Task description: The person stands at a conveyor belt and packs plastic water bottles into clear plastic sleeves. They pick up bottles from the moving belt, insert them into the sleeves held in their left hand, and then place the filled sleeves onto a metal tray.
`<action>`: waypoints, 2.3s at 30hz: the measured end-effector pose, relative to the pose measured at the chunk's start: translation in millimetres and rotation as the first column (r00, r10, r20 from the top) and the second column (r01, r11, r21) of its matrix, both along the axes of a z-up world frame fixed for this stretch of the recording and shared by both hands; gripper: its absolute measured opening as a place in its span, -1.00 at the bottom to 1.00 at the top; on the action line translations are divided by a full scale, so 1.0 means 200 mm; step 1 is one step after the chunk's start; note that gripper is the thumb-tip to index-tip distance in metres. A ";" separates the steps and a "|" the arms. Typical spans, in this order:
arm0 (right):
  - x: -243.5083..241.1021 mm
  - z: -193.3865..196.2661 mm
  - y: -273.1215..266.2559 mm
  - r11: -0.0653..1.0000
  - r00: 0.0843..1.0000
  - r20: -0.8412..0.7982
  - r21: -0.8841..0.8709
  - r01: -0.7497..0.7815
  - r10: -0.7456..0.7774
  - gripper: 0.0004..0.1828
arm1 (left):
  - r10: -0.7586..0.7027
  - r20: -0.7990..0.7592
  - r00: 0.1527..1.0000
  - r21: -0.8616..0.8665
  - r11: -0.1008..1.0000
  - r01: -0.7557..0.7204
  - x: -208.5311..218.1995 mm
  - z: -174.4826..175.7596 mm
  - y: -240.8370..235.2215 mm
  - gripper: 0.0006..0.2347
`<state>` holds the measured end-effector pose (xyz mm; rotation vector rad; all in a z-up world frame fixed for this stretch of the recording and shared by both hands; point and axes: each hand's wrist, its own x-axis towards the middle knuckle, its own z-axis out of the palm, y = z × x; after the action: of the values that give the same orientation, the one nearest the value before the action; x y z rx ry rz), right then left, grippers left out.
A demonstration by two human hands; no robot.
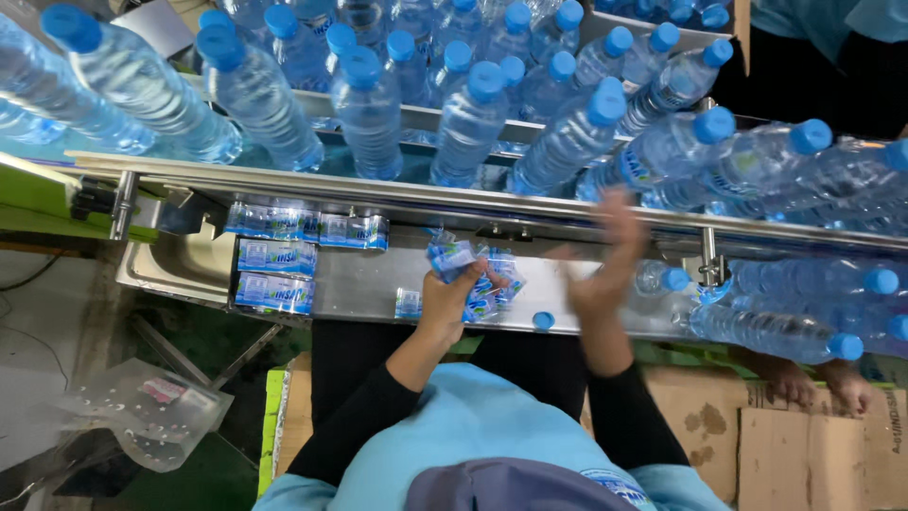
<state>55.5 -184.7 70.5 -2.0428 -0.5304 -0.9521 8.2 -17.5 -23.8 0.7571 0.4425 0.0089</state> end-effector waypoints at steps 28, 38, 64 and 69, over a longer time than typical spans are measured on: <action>0.68 0.28 0.43 0.941 0.930 0.149 -0.055 -0.333 0.337 -0.57 | -0.129 0.019 0.991 -0.126 0.983 0.131 -0.02 0.23 0.25 -0.70; 0.67 0.31 0.18 0.977 0.973 0.116 -0.092 -0.191 0.201 -0.52 | -0.163 0.041 0.986 -0.117 0.979 0.167 0.00 0.23 0.19 -0.70; 0.31 0.27 -0.09 0.750 0.956 -0.128 0.650 -0.120 0.265 -0.88 | -0.245 -0.011 0.970 -0.249 0.940 0.234 0.17 0.12 -0.02 -0.47; 0.49 0.52 -0.10 0.920 0.876 0.463 -0.269 0.284 -0.134 -0.96 | -0.290 0.056 0.956 -0.299 0.908 0.293 0.14 0.27 0.05 -0.57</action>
<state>153.7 -204.6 174.4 -2.2185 -0.7550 -1.5686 37.0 -7.1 30.6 0.5111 0.3075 -0.3300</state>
